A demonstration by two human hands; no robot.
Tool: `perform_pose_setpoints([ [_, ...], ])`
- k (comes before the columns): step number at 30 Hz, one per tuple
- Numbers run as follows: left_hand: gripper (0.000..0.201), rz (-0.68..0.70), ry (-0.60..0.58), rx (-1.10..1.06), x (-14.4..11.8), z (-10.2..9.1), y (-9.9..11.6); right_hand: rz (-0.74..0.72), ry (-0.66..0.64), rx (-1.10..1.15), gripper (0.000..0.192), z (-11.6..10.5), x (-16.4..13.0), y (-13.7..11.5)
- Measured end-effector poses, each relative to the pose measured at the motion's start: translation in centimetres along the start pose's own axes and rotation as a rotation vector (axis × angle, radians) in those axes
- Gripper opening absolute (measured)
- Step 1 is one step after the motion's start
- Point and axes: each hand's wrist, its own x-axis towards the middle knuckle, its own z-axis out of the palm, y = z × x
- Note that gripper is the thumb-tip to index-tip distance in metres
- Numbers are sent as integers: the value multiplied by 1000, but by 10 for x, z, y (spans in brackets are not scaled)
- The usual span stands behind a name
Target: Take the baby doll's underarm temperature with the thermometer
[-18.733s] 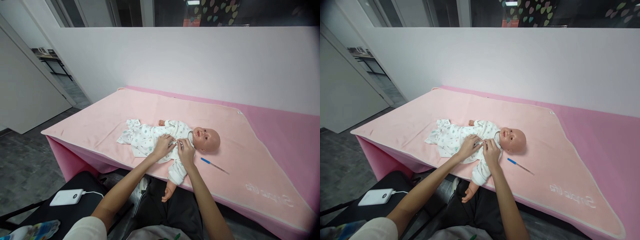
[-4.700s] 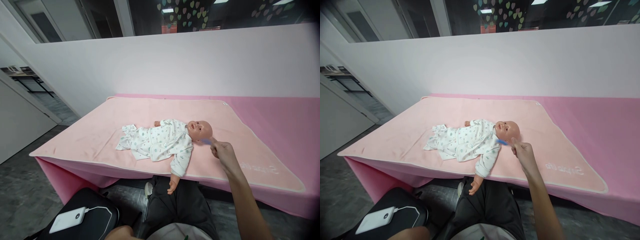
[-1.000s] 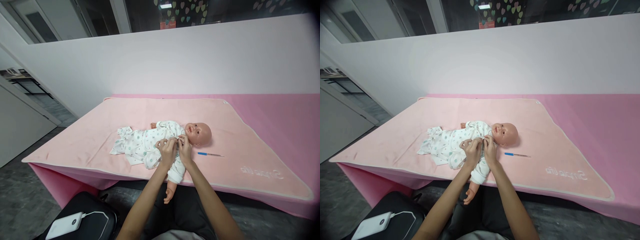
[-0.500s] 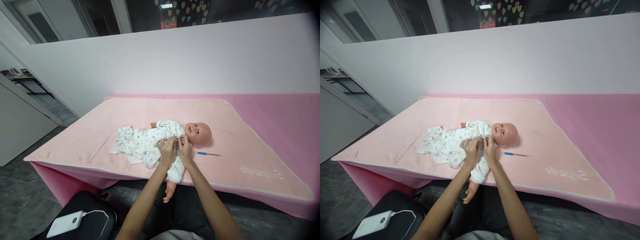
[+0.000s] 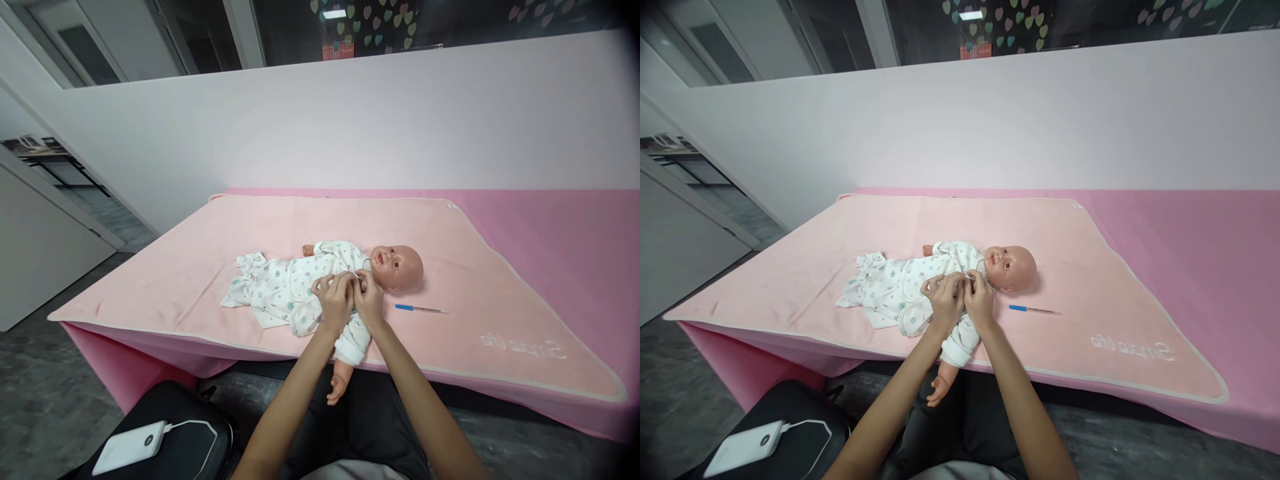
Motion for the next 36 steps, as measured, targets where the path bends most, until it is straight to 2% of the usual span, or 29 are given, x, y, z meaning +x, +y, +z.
perform_pose_setpoints([
  [4, 16, -2, -9, 1, 0, -2, 0, -24, -21, 1, 19, -2, 0, -4],
  [12, 18, -34, 15, 4, 1, 0, 1, 36, 4, 120, 22, 3, -2, 4],
  [20, 16, 6, 21, -29, 2, -2, 3, 124, 46, 175, 21, 1, -1, 1],
  [26, 20, 39, 28, 3, -2, -14, 1, 122, 76, 148, 14, -1, -1, 0],
  [29, 22, -26, 46, 52, -5, -24, -6, 132, 91, 152, 14, -2, -2, -4],
  [33, 19, -108, -13, 80, -9, -35, -15, 113, 155, 160, 17, -3, -1, -11],
  [36, 19, -92, -86, 70, -10, -37, -16, 89, 197, 115, 22, -3, 0, -13],
])
